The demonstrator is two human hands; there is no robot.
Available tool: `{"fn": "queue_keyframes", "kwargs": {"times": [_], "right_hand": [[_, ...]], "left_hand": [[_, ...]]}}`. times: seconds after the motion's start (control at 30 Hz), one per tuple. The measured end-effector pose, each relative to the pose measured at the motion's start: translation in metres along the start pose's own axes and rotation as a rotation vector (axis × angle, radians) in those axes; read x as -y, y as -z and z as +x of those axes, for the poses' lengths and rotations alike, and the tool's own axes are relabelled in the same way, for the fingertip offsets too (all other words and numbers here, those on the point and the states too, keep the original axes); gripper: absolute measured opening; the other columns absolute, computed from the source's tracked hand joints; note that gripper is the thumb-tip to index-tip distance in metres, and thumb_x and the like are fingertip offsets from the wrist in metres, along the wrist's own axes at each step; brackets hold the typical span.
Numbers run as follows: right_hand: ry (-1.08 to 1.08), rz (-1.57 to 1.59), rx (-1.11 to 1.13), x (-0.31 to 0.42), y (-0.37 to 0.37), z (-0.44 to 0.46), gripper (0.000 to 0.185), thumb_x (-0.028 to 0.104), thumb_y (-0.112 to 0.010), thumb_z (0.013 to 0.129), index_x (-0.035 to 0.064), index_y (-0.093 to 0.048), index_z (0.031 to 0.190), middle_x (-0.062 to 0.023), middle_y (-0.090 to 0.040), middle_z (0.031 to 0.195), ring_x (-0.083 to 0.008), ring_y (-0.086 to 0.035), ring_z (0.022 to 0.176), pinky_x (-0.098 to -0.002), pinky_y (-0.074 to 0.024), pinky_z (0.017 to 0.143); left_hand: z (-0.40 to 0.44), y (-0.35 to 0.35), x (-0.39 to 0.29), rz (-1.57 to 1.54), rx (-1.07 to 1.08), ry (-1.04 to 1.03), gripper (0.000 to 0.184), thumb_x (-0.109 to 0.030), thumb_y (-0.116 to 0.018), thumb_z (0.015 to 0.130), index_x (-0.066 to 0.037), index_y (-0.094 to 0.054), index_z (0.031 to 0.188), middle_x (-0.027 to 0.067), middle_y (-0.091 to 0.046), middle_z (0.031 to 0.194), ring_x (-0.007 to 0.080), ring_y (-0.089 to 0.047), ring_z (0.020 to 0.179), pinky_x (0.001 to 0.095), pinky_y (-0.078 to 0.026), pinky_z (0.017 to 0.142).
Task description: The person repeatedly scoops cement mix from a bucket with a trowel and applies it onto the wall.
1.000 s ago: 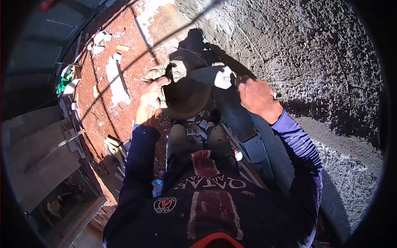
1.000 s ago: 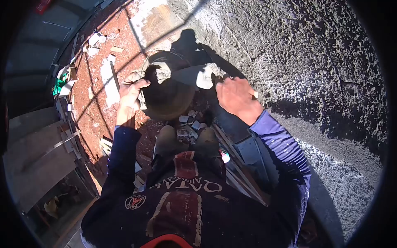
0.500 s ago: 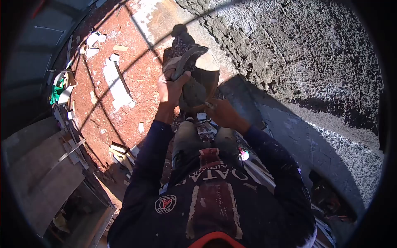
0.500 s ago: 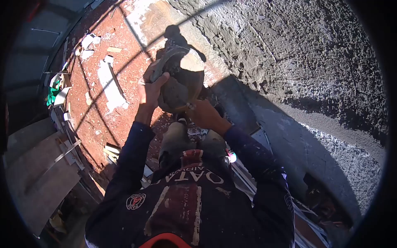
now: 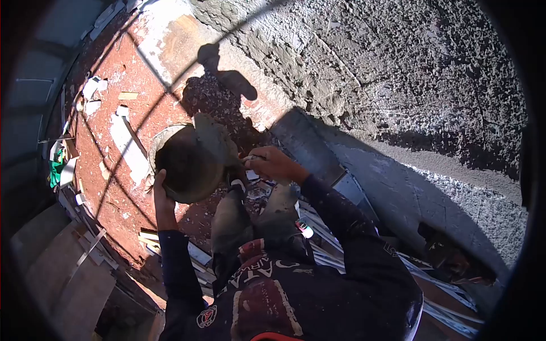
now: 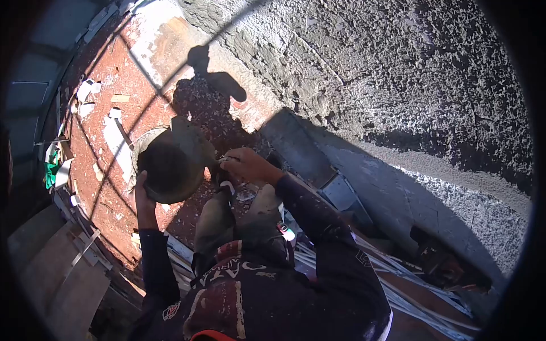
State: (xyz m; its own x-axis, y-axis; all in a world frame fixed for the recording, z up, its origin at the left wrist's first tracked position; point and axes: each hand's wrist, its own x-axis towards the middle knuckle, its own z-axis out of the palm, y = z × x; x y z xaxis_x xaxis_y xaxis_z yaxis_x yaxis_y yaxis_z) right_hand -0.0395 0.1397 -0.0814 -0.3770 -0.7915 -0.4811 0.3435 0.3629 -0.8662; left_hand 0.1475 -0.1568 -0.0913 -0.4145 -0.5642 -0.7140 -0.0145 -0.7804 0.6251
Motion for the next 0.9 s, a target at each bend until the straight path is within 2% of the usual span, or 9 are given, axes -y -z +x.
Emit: {"fn": "queue_keyframes", "kwargs": {"times": [0.07,0.17,0.27,0.47,0.53,0.73,0.8,0.87,0.9], "right_hand": [[-0.153,0.067,0.030,-0.018,0.070,0.005,0.027,0.027,-0.058,0.094,0.0034,-0.061,0.080,-0.0004,-0.055,0.062,-0.0077,-0.052,0.051,-0.0255,-0.0428,0.048],[-0.436,-0.107,-0.232,-0.026,0.192,-0.003,0.028,0.030,-0.057,0.093,0.0062,-0.061,0.106,-0.0003,-0.060,0.083,-0.0104,-0.056,0.068,-0.0268,-0.0465,0.058],[-0.194,-0.023,-0.449,0.038,0.240,-0.053,0.019,0.022,-0.055,0.095,0.0050,-0.061,0.101,0.0004,-0.056,0.069,-0.0090,-0.053,0.051,-0.0255,-0.0435,0.044],[0.036,-0.723,-0.357,0.167,0.180,-0.176,0.024,0.026,-0.057,0.095,0.0036,-0.057,0.087,-0.0006,-0.056,0.062,-0.0112,-0.051,0.048,-0.0275,-0.0450,0.052],[0.027,-1.172,-0.159,0.149,0.152,-0.171,0.017,0.018,-0.056,0.092,0.0015,-0.059,0.093,-0.0070,-0.060,0.065,-0.0210,-0.058,0.056,-0.0344,-0.0475,0.057],[1.040,-2.053,-0.489,0.031,0.115,-0.101,0.019,0.016,-0.056,0.084,0.0041,-0.061,0.098,-0.0121,-0.063,0.077,-0.0241,-0.065,0.077,-0.0359,-0.0501,0.058],[0.856,-1.839,-0.398,0.013,0.092,-0.086,0.019,0.018,-0.056,0.085,0.0028,-0.058,0.096,-0.0117,-0.063,0.077,-0.0259,-0.066,0.071,-0.0401,-0.0513,0.056],[0.220,-1.381,-0.194,0.018,0.069,-0.092,0.017,0.018,-0.055,0.085,0.0034,-0.056,0.094,-0.0134,-0.066,0.080,-0.0306,-0.067,0.068,-0.0468,-0.0508,0.055],[0.117,-1.260,-0.164,0.016,0.060,-0.094,0.027,0.018,-0.056,0.085,0.0000,-0.058,0.104,-0.0229,-0.067,0.079,-0.0417,-0.066,0.072,-0.0511,-0.0520,0.068]], "left_hand": [[-0.009,0.038,0.020,0.113,-0.009,-0.402,0.017,-0.002,-0.074,0.077,-0.007,-0.065,0.090,0.0053,-0.067,0.087,0.0207,-0.066,0.078,0.0356,-0.056,0.075],[-0.053,0.024,0.030,0.208,-0.153,-0.423,0.022,-0.003,-0.078,0.070,-0.011,-0.059,0.078,0.0012,-0.062,0.078,0.0159,-0.059,0.070,0.0305,-0.050,0.071],[-0.076,0.032,0.054,0.261,-0.251,-0.425,0.021,-0.001,-0.077,0.070,-0.007,-0.064,0.085,0.0020,-0.065,0.083,0.0148,-0.060,0.072,0.0302,-0.050,0.074],[-0.101,-0.012,0.110,0.094,-0.119,-0.559,0.014,0.002,-0.074,0.074,-0.005,-0.064,0.082,0.0045,-0.066,0.083,0.0158,-0.065,0.079,0.0292,-0.052,0.076],[-0.081,-0.032,0.120,0.228,-0.214,-0.247,0.012,0.002,-0.073,0.077,-0.004,-0.064,0.083,0.0060,-0.066,0.082,0.0159,-0.065,0.079,0.0284,-0.052,0.074],[-0.118,-0.190,0.096,0.908,0.292,-0.664,0.010,-0.001,-0.069,0.068,-0.001,-0.059,0.064,0.0011,-0.061,0.069,0.0094,-0.055,0.063,0.0242,-0.044,0.059],[-0.113,-0.217,0.094,0.926,0.426,-0.696,0.010,-0.003,-0.068,0.067,-0.002,-0.059,0.061,-0.0008,-0.058,0.065,0.0080,-0.052,0.061,0.0238,-0.041,0.057],[-0.102,-0.232,0.089,0.937,0.592,-0.734,0.011,-0.004,-0.066,0.067,-0.002,-0.059,0.059,-0.0027,-0.054,0.061,0.0066,-0.049,0.058,0.0233,-0.039,0.054],[-0.101,-0.230,0.089,0.907,0.649,-0.700,0.007,-0.003,-0.066,0.067,-0.002,-0.061,0.062,-0.0046,-0.051,0.059,0.0057,-0.046,0.057,0.0233,-0.036,0.052]]}}
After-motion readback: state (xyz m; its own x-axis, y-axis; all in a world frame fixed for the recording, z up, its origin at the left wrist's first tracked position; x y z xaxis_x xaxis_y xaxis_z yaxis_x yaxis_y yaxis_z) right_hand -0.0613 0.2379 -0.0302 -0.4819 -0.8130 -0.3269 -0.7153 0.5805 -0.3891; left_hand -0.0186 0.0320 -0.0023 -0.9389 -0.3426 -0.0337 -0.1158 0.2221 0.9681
